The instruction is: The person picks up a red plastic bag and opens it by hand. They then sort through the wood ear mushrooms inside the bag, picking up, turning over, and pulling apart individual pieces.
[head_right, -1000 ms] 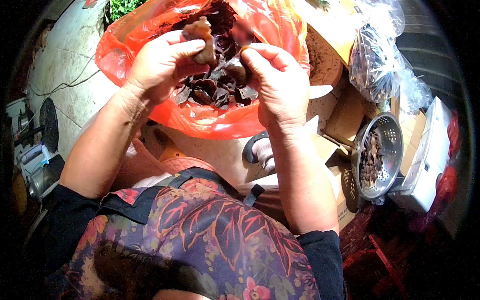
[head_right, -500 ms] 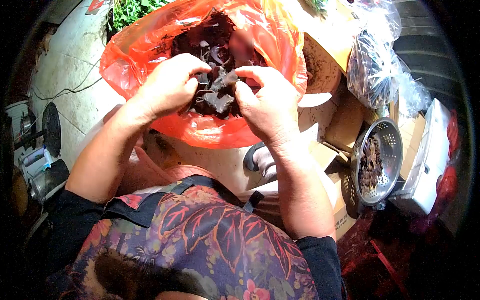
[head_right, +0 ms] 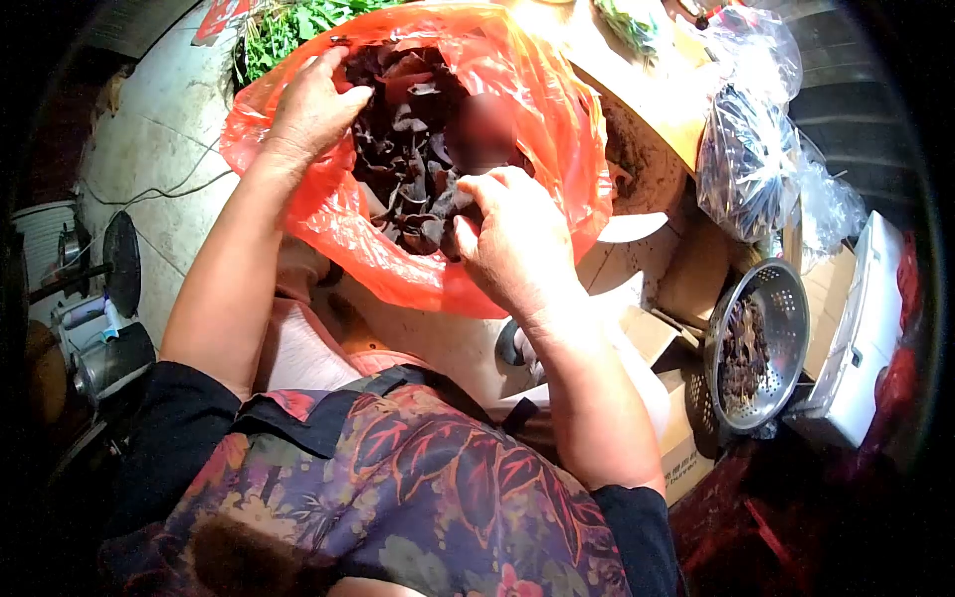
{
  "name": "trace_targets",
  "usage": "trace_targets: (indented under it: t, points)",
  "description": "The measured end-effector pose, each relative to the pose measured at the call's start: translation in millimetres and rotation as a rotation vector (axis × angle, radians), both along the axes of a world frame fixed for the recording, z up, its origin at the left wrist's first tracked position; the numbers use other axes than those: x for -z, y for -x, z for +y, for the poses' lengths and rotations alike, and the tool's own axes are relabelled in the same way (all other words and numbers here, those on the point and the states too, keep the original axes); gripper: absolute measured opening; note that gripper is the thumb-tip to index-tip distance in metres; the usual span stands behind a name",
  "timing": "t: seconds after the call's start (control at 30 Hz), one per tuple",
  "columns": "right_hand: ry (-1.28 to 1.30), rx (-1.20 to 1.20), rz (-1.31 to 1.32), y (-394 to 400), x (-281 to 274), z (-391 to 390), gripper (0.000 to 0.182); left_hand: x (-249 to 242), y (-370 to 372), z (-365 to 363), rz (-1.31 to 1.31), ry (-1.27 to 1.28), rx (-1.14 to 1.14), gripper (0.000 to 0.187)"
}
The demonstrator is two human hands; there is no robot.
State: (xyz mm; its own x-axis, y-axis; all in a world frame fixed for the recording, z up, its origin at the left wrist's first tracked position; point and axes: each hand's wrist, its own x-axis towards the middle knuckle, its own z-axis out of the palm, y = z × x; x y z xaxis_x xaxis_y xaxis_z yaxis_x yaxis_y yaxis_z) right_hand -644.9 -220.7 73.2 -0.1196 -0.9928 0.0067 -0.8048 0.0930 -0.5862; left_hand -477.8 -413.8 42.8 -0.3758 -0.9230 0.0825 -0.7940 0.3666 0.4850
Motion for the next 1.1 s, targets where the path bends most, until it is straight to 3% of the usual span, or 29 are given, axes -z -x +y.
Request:
trace_targets:
  t: [0.13,0.27,0.33,0.47,0.53,0.67,0.77,0.8,0.87,0.9,0.93,1.1]
  points:
    - [-0.024,-0.041,0.002,0.5,-1.5,0.3,0.028,0.5,21.0,7.7,0.032,-0.113,0.134,0.057]
    - [-0.02,-0.08,-0.031,-2.7,-0.1,0.5,0.027,29.3,34.6,15.9,-0.115,-0.067,0.078,0.05]
    - [-0.026,-0.098,-0.038,-1.2,-3.3,0.0,0.026,25.3,37.4,15.7,-0.034,-0.133,0.077,0.044]
    - [-0.04,-0.057,-0.09,2.8,-8.9,2.2,0.026,-18.9,29.6,26.4,0.346,-0.74,0.041,0.025]
    - [-0.071,-0.023,-0.124,2.9,-12.9,1.8,0.027,-26.3,18.5,26.7,0.471,-0.915,0.039,0.023]
    - [-0.034,0.059,-0.193,1.7,-16.3,0.3,0.034,-47.2,1.3,42.0,0.754,-1.066,0.084,0.018]
    - [-0.046,0.165,-0.549,-3.2,-15.8,-2.8,0.036,-62.1,-7.4,54.4,0.852,-1.074,0.185,0.017]
    - [-0.038,0.17,-0.548,-5.0,-12.0,-5.2,0.036,-65.1,-9.2,59.2,0.885,-1.061,0.223,0.017]
    - [0.106,0.104,-0.944,-8.0,-5.0,-8.9,0.045,-66.8,-13.7,65.2,0.875,-1.063,0.247,0.018]
    - [-0.134,0.207,-1.219,-7.2,-16.6,-5.8,0.05,-57.5,-16.2,64.7,0.866,-0.962,0.329,0.019]
    - [-0.196,0.212,-1.391,-3.9,-11.6,-4.7,0.053,-56.5,-17.6,65.8,0.852,-0.995,0.372,0.02]
    - [-0.153,0.224,-1.578,-4.7,-20.3,-8.3,0.049,-53.6,-16.2,72.1,0.688,-0.798,0.556,0.023]
